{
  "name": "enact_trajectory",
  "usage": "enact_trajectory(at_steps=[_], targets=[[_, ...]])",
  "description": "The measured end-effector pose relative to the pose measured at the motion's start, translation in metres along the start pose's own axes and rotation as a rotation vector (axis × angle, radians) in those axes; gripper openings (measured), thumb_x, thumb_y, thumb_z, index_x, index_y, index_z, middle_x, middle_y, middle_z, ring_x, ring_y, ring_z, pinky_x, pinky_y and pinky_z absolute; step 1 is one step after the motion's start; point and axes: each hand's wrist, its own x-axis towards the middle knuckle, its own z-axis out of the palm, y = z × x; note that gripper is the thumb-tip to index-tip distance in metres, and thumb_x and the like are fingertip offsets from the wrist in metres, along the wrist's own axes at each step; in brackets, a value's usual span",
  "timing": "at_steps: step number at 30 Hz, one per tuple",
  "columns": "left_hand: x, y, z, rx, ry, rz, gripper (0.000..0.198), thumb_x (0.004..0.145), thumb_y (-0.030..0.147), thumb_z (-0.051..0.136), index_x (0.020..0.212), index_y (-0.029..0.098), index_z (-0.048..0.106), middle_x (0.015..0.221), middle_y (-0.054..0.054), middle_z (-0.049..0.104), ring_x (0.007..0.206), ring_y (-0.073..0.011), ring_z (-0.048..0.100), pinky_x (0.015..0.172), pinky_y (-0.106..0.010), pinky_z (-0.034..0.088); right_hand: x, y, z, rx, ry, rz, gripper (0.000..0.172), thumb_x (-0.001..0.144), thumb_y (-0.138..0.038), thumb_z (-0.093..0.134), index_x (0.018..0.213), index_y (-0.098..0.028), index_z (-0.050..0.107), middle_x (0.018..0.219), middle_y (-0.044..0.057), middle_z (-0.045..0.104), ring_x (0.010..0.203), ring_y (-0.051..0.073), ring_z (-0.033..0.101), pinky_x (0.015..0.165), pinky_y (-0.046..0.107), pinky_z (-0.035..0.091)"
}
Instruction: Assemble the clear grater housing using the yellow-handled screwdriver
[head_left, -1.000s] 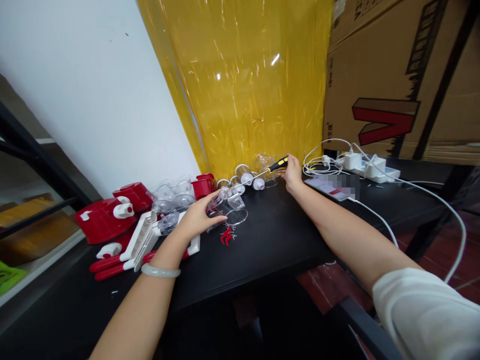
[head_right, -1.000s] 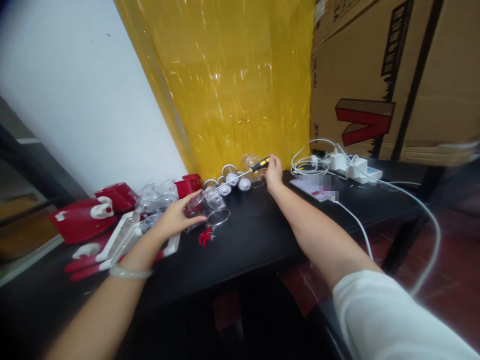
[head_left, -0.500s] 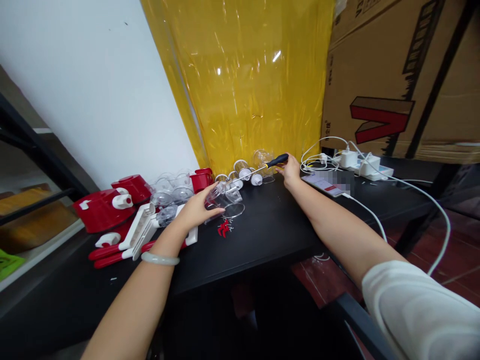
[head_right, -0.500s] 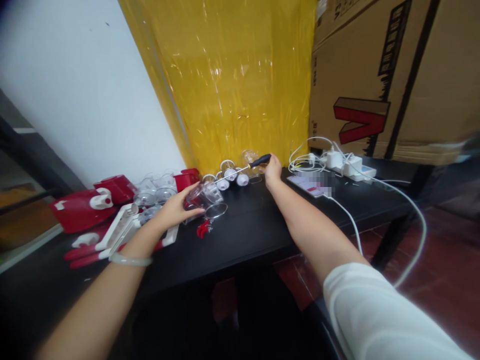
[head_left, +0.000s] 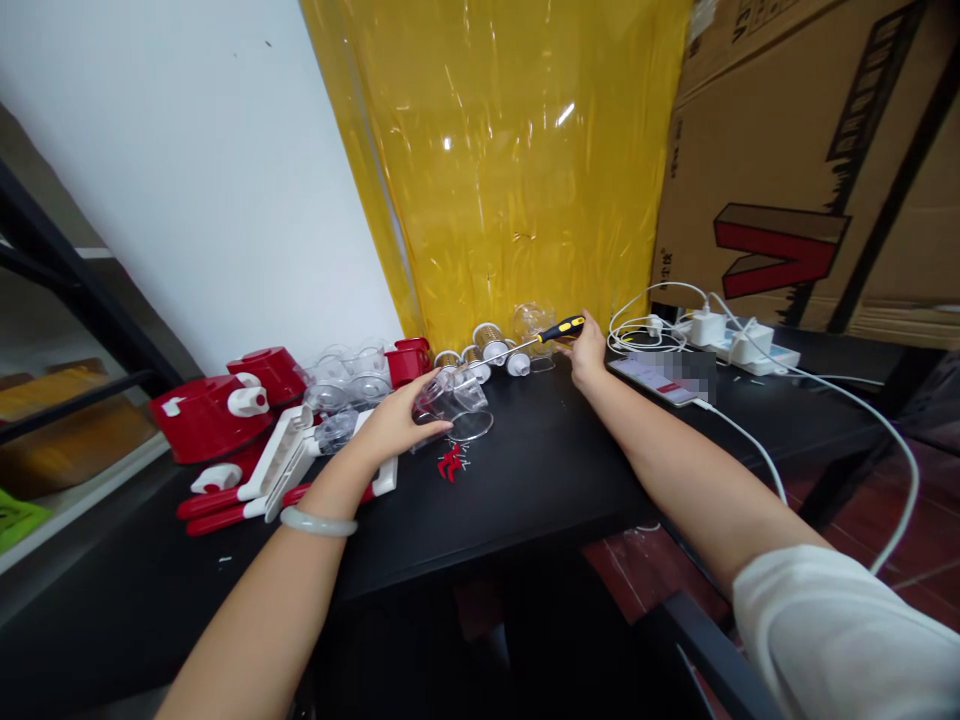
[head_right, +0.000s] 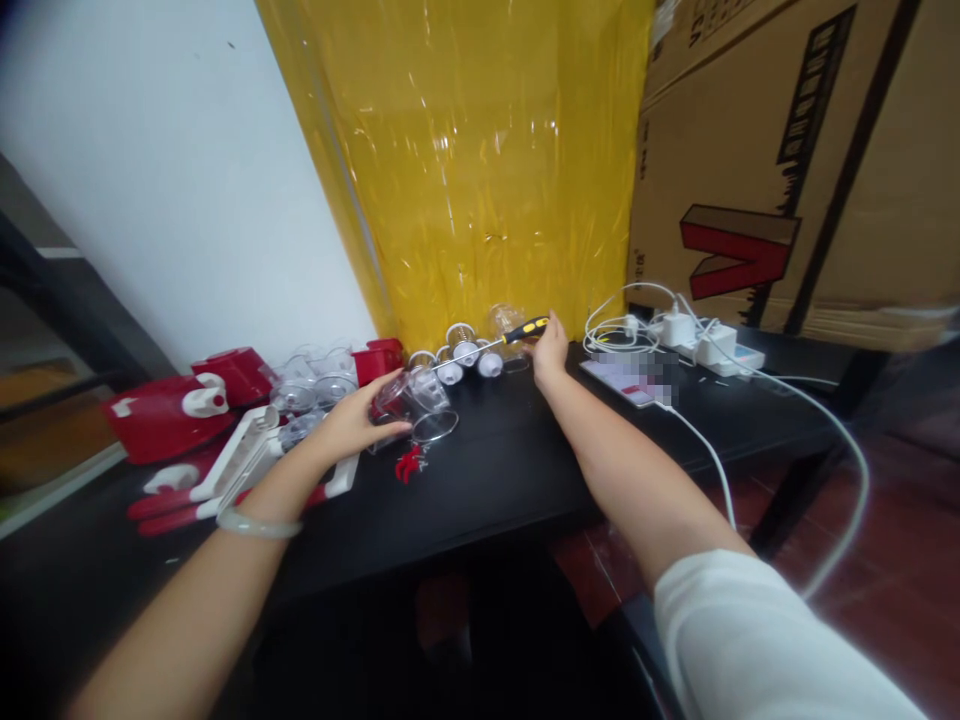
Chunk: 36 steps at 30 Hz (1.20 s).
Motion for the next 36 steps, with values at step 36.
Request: enact_trajectory(at_steps=[36], targets=[[-0.0026, -0.0003, 0.0084, -0.090, 0.051, -0.061, 0.083, 0.074, 0.051, 0.082, 0.137, 0.016, 0.042, 0.146, -0.022, 0.055, 0.136, -0.0352, 0.055, 0.114, -0.051, 0.044, -0.0079, -0.0080, 0.0012, 0.034, 0.076, 0.015, 0.022, 0.098, -0.036, 0.040, 0.111, -0.027, 0.055, 0.092, -0.002, 0.061, 0.066, 0.009, 0.064, 0.055, 0.022, 0.055]])
